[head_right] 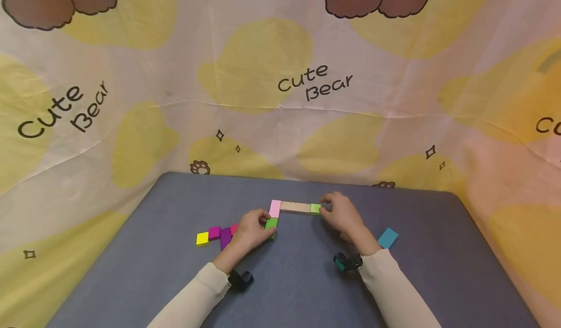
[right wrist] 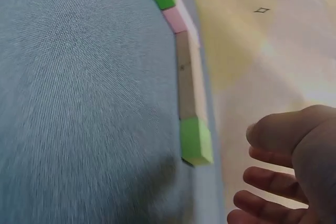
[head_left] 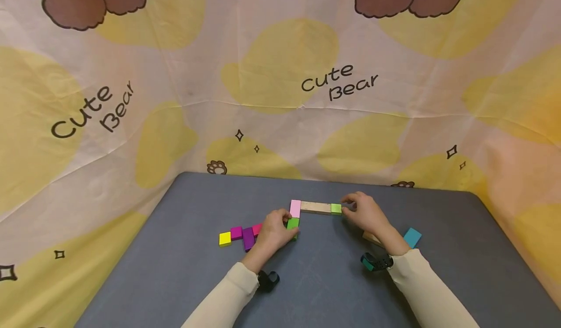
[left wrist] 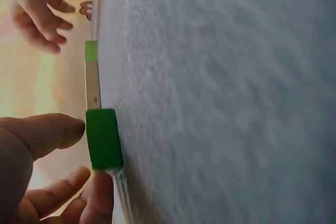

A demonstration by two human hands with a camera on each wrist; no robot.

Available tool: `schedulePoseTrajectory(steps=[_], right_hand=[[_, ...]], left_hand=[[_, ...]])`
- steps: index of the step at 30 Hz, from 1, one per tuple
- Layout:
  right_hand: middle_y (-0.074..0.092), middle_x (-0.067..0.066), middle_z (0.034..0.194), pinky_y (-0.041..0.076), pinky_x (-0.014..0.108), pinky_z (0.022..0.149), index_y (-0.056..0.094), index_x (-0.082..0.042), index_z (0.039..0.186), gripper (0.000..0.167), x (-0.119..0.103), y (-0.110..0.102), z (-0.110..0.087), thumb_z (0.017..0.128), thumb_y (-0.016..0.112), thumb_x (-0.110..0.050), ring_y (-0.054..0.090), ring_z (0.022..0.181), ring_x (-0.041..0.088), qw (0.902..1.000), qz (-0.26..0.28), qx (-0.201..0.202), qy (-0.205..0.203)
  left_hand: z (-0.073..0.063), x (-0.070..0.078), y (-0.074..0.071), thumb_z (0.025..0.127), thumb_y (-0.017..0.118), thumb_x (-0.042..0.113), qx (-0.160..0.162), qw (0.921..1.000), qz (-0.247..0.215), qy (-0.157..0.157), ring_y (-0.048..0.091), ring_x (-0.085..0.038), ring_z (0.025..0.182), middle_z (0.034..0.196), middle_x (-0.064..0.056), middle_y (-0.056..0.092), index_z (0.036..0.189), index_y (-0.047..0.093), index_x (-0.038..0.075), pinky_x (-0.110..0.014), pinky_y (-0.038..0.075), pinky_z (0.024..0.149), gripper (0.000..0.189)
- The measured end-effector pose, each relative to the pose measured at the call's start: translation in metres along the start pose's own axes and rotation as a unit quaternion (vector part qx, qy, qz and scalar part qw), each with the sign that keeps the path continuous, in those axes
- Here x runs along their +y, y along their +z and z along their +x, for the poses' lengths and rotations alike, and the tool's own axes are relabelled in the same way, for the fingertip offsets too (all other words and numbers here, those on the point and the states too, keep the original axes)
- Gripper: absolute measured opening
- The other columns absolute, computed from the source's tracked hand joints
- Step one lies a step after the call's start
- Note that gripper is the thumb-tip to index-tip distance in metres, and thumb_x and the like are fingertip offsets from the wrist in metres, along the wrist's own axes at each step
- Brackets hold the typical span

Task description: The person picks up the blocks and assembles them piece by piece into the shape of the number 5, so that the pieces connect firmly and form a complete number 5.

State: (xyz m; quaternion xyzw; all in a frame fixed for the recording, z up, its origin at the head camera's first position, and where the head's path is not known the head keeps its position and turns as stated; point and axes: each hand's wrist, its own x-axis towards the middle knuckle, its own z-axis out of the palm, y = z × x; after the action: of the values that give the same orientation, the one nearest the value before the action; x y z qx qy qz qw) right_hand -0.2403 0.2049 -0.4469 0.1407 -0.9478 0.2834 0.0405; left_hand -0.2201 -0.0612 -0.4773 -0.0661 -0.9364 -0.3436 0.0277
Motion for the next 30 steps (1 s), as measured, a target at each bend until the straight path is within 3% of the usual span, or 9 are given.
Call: schedulePoseTrajectory(steps=[4,9,17,30], right_hand=[[0.063,0.017,0.107,0.051,0.046,0.078,0.066,-0.003,0.113,0.028,0.004,-0.012,-0.014,0.090,0.065,-0.017,0.062,0.095,0.033,0.9999,-0.010,-0.001,-0.001],[0.065,0.017,0.107,0.052,0.047,0.078,0.067,-0.004,0.112,0.028,0.013,-0.021,-0.033,0.087,0.067,-0.019,0.063,0.094,0.033,0.9995,-0.032,-0.005,-0.006],[0.066,0.013,0.103,0.052,0.046,0.074,0.068,-0.006,0.111,0.029,0.025,-0.028,-0.058,0.084,0.071,-0.017,0.063,0.092,0.032,0.9980,-0.059,-0.009,-0.019],[0.067,0.011,0.101,0.051,0.042,0.074,0.068,-0.004,0.107,0.030,0.032,-0.025,-0.070,0.078,0.073,-0.008,0.063,0.089,0.028,0.9968,-0.072,-0.017,-0.031]], left_hand=[[-0.003,-0.005,-0.005,0.073,0.076,0.017,0.006,0.9999,-0.001,0.014,0.058,-0.016,0.081,0.087,-0.005,0.065,0.094,0.068,0.006,-0.034,0.050,0.074,0.025],[-0.008,-0.009,-0.010,0.072,0.072,0.009,0.004,0.9995,-0.023,0.023,0.057,-0.015,0.077,0.082,-0.005,0.066,0.091,0.068,0.005,-0.030,0.048,0.070,0.020],[-0.010,-0.009,-0.011,0.072,0.075,0.010,-0.006,0.9989,-0.044,0.018,0.061,-0.017,0.079,0.082,-0.005,0.068,0.093,0.069,0.006,-0.029,0.048,0.071,0.022],[-0.010,-0.007,-0.010,0.075,0.074,0.011,-0.014,0.9986,-0.050,0.012,0.056,-0.013,0.076,0.081,-0.006,0.066,0.095,0.068,0.005,-0.028,0.048,0.070,0.022]])
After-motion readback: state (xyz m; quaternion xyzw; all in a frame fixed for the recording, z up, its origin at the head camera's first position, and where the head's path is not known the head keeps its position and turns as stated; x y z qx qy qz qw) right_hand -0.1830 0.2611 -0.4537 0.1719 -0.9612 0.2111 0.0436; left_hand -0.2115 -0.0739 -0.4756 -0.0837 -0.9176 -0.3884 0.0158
